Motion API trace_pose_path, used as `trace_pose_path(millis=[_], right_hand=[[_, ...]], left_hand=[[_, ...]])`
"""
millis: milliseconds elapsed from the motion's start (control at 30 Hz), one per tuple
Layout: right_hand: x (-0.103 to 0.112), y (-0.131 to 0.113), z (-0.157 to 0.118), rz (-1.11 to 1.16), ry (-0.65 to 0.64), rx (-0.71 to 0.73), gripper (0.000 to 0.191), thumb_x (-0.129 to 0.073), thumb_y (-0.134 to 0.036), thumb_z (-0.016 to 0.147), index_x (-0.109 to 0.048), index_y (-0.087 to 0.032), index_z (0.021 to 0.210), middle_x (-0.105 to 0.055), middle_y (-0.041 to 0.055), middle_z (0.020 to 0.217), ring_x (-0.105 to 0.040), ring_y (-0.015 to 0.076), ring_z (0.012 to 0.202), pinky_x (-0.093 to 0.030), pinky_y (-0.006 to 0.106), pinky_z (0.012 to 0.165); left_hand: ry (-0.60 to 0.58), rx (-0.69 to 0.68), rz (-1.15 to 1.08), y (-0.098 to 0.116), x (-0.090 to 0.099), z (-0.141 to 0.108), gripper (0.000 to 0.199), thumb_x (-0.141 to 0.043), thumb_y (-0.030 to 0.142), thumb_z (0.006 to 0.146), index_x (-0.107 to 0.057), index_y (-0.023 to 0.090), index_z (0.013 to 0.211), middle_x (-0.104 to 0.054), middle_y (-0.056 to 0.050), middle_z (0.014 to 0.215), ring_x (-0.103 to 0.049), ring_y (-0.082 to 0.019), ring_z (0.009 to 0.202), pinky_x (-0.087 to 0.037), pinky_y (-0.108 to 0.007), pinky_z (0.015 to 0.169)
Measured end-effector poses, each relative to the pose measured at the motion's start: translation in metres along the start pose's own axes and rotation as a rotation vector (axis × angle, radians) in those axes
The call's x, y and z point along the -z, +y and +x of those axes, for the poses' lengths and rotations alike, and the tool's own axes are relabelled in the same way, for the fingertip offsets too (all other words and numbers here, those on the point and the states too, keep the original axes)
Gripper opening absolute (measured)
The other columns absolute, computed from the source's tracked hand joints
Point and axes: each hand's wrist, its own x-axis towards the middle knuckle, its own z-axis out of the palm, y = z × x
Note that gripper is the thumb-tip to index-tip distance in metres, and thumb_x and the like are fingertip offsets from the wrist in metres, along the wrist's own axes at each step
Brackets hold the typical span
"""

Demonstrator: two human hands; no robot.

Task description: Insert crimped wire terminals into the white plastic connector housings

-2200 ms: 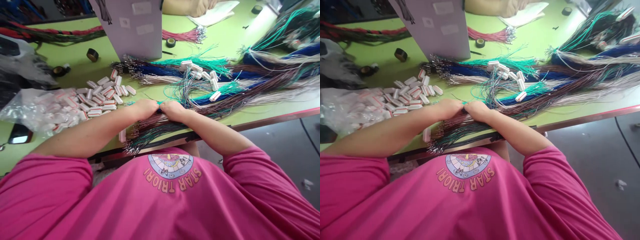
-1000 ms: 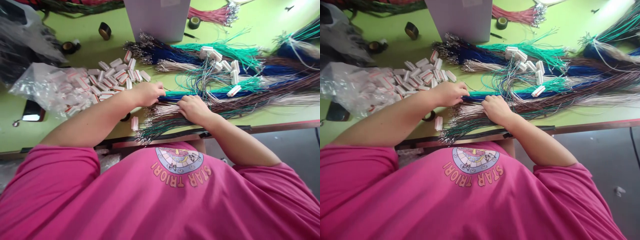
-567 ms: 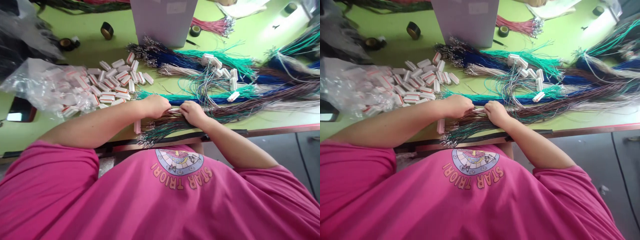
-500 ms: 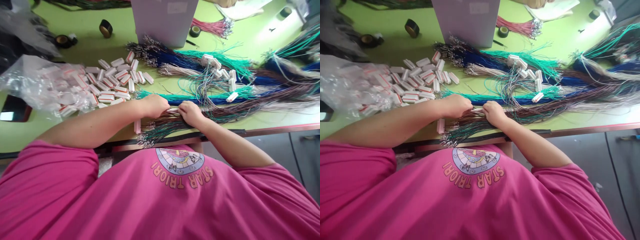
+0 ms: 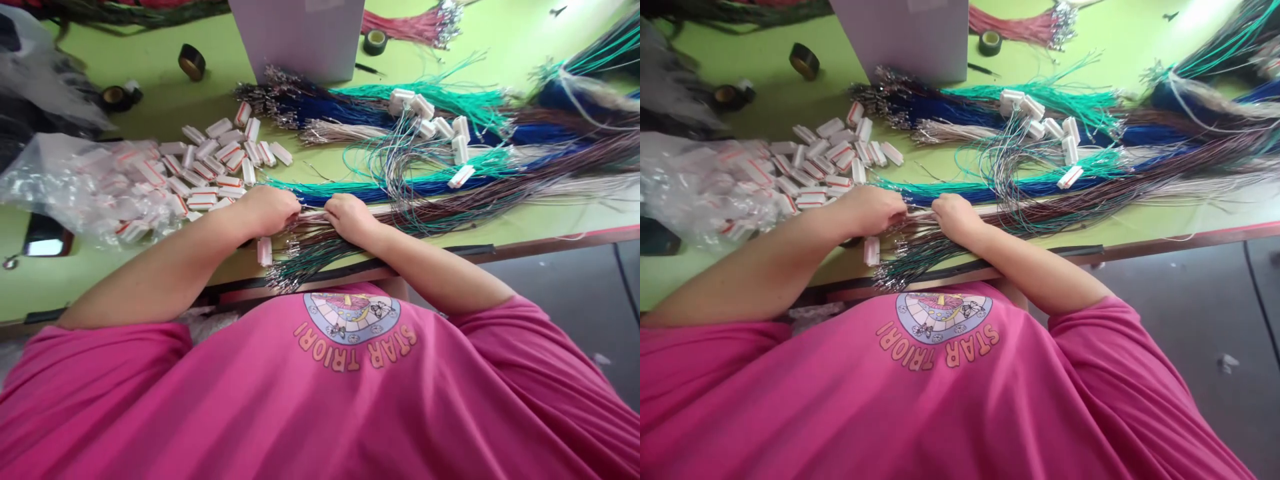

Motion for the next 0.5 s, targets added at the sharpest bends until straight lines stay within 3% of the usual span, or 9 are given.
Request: trace_pose_path(millis=[133,200,333,433,500], right_hand=[[0.021,0.025,-0.033,0.05,0.161,0.093,0.038,-0.044,-0.021,0.099,-0.067,-0.008,0.127,-0.068,0.0185,0.121,-0.059,0.0269,0.111,-0.044,0.037,0.099],[0.031,0.039,-0.054,0.02,0.225,0.07,0.039,-0.044,-0.022,0.099,-0.066,-0.009,0.128,-0.069,0.0175,0.121,-0.06,0.0268,0.111,-0.045,0.037,0.097],[0.033,0.045,-0.081,-0.189,0.12,0.057,0.037,-0.039,-0.023,0.103,-0.07,-0.01,0.118,-0.069,0.0174,0.12,-0.059,0.027,0.104,-0.043,0.036,0.093],[0.023,0.039,-0.082,-0.327,0.107,0.094,0.039,-0.034,-0.019,0.104,-0.066,-0.01,0.124,-0.064,0.0184,0.132,-0.055,0.0279,0.108,-0.039,0.038,0.096],[0.017,0.038,-0.077,-0.378,0.097,0.088,0.039,-0.033,-0.016,0.103,-0.066,-0.01,0.123,-0.064,0.0177,0.129,-0.054,0.0276,0.105,-0.038,0.037,0.094]], left_hand=[[-0.029,0.042,0.012,0.002,0.006,-0.002,0.032,-0.045,0.024,0.095,-0.078,0.025,0.096,-0.073,-0.009,0.104,-0.066,-0.023,0.091,-0.042,-0.032,0.067],[-0.056,0.041,0.012,0.004,0.009,-0.003,0.031,-0.048,0.028,0.096,-0.078,0.024,0.098,-0.072,-0.009,0.106,-0.066,-0.023,0.091,-0.042,-0.031,0.066],[0.081,0.027,0.006,0.019,0.017,0.0,0.036,-0.044,0.034,0.1,-0.075,0.021,0.113,-0.069,-0.012,0.115,-0.067,-0.025,0.093,-0.043,-0.033,0.066],[0.182,-0.029,0.01,0.033,0.018,0.01,0.036,-0.043,0.034,0.101,-0.071,0.02,0.119,-0.067,-0.013,0.12,-0.068,-0.026,0.094,-0.043,-0.033,0.066],[0.19,-0.008,0.015,0.039,0.015,0.019,0.035,-0.047,0.036,0.101,-0.067,0.017,0.123,-0.066,-0.015,0.122,-0.069,-0.027,0.093,-0.043,-0.033,0.067]])
